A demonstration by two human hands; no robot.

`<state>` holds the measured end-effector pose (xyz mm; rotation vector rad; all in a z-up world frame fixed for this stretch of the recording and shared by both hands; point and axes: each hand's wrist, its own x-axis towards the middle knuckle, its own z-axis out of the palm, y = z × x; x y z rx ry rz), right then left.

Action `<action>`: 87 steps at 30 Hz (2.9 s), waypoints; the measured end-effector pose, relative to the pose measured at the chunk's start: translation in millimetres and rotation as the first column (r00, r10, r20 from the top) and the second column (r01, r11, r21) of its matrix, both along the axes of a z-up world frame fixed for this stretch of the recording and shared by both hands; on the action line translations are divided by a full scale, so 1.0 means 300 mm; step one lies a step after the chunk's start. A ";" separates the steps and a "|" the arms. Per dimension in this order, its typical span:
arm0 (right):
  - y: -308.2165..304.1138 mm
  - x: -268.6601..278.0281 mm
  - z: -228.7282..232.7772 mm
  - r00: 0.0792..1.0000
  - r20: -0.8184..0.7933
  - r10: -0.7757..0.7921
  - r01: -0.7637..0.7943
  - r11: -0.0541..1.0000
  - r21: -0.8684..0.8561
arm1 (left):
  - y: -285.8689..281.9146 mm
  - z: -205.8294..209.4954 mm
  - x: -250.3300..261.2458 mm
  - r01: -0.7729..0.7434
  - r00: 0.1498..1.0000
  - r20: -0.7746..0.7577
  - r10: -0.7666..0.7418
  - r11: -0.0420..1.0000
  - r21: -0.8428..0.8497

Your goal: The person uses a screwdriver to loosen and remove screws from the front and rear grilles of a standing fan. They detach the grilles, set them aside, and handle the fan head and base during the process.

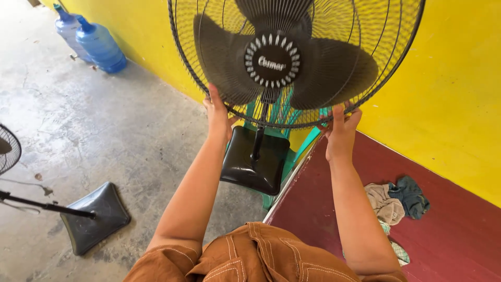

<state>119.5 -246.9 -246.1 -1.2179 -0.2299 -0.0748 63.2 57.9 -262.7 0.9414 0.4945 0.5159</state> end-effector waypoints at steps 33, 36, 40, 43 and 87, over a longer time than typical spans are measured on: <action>0.063 -0.087 0.331 0.408 0.812 -0.417 0.847 0.506 -0.165 | 0.083 0.177 -0.009 -0.649 0.745 0.604 0.284 0.519 0.556; 0.096 -0.110 0.323 0.373 0.810 -0.452 0.867 0.480 -0.132 | 0.099 0.179 0.017 -0.613 0.775 0.571 0.272 0.546 0.571; 0.069 -0.100 0.347 0.455 0.741 -0.494 0.817 0.563 -0.126 | 0.104 0.184 0.004 -0.639 0.766 0.569 0.299 0.456 0.620; 0.000 -0.085 0.361 0.582 0.623 -0.523 0.713 0.696 -0.082 | 0.150 0.209 -0.039 -0.608 0.789 0.543 0.288 0.494 0.622; -0.651 -0.453 -0.983 0.970 0.014 -0.241 0.031 0.065 -0.997 | -0.476 -0.743 0.013 0.747 0.519 -0.592 -0.617 0.664 -0.038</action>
